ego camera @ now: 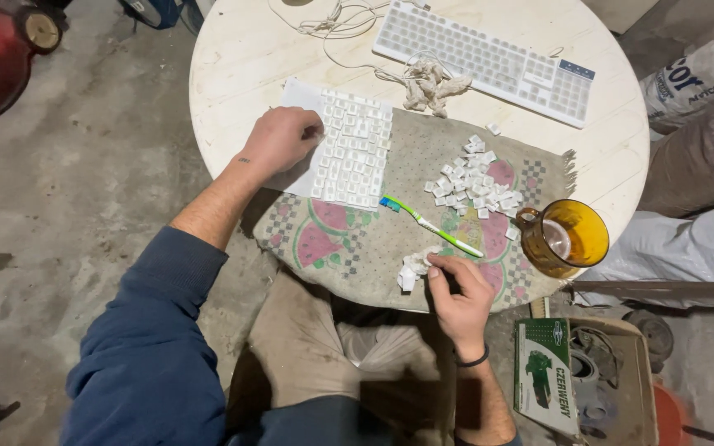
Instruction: Cleaning individual computer keyboard keycaps using a toothbrush and a cloth.
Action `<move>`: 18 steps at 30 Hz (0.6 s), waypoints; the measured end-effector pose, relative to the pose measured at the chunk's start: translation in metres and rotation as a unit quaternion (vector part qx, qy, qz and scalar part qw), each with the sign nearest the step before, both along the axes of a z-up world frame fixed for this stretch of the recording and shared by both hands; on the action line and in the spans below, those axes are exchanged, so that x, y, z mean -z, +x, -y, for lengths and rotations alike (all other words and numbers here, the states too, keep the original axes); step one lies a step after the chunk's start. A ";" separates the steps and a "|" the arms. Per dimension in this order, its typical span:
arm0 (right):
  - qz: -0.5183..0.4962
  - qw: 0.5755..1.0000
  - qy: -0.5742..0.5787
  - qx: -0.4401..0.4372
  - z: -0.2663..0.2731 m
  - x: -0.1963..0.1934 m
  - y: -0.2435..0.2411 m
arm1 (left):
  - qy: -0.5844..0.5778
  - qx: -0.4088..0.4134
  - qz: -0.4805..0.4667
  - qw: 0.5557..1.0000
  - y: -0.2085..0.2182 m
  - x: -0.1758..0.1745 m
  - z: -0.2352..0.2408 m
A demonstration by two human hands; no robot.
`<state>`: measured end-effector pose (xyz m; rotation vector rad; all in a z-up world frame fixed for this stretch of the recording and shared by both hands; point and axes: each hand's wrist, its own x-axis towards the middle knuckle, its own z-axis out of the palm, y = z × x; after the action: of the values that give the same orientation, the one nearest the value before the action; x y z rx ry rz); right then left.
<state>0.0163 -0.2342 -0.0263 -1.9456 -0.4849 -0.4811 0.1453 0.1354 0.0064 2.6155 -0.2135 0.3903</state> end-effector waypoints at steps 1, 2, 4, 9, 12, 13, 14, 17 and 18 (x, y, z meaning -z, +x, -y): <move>0.001 1.000 -0.001 0.001 0.000 -0.001 0.000 | -0.001 0.001 0.001 1.000 -0.001 -0.001 0.002; -0.004 1.000 -0.002 -0.001 0.000 -0.001 0.000 | -0.011 -0.005 -0.004 1.000 -0.002 -0.003 0.003; -0.009 1.000 -0.005 -0.005 -0.001 -0.001 0.000 | -0.021 -0.011 -0.009 1.000 -0.004 -0.003 0.005; -0.002 1.000 -0.013 -0.003 -0.002 -0.003 -0.001 | -0.071 -0.034 -0.024 0.997 -0.006 -0.003 0.009; -0.006 1.000 -0.013 0.000 -0.001 -0.004 0.000 | -0.067 -0.062 -0.017 0.996 -0.019 -0.019 0.013; -0.006 1.000 -0.015 0.001 0.001 -0.002 0.001 | -0.068 -0.061 -0.017 0.996 -0.032 -0.023 0.020; -0.009 1.000 -0.004 -0.004 0.001 0.000 0.001 | -0.107 -0.056 -0.026 0.992 -0.044 -0.027 0.027; -0.015 1.000 0.021 -0.008 0.005 0.004 0.006 | -0.174 0.050 -0.066 0.981 -0.089 -0.033 0.070; -0.020 0.999 0.034 -0.008 0.008 0.007 0.005 | -0.202 0.149 -0.099 0.963 -0.106 -0.031 0.090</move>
<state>0.0213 -0.2421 -0.0330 -1.8812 -0.4526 -0.4431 0.0389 0.0458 0.0372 2.1577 -0.4072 0.0557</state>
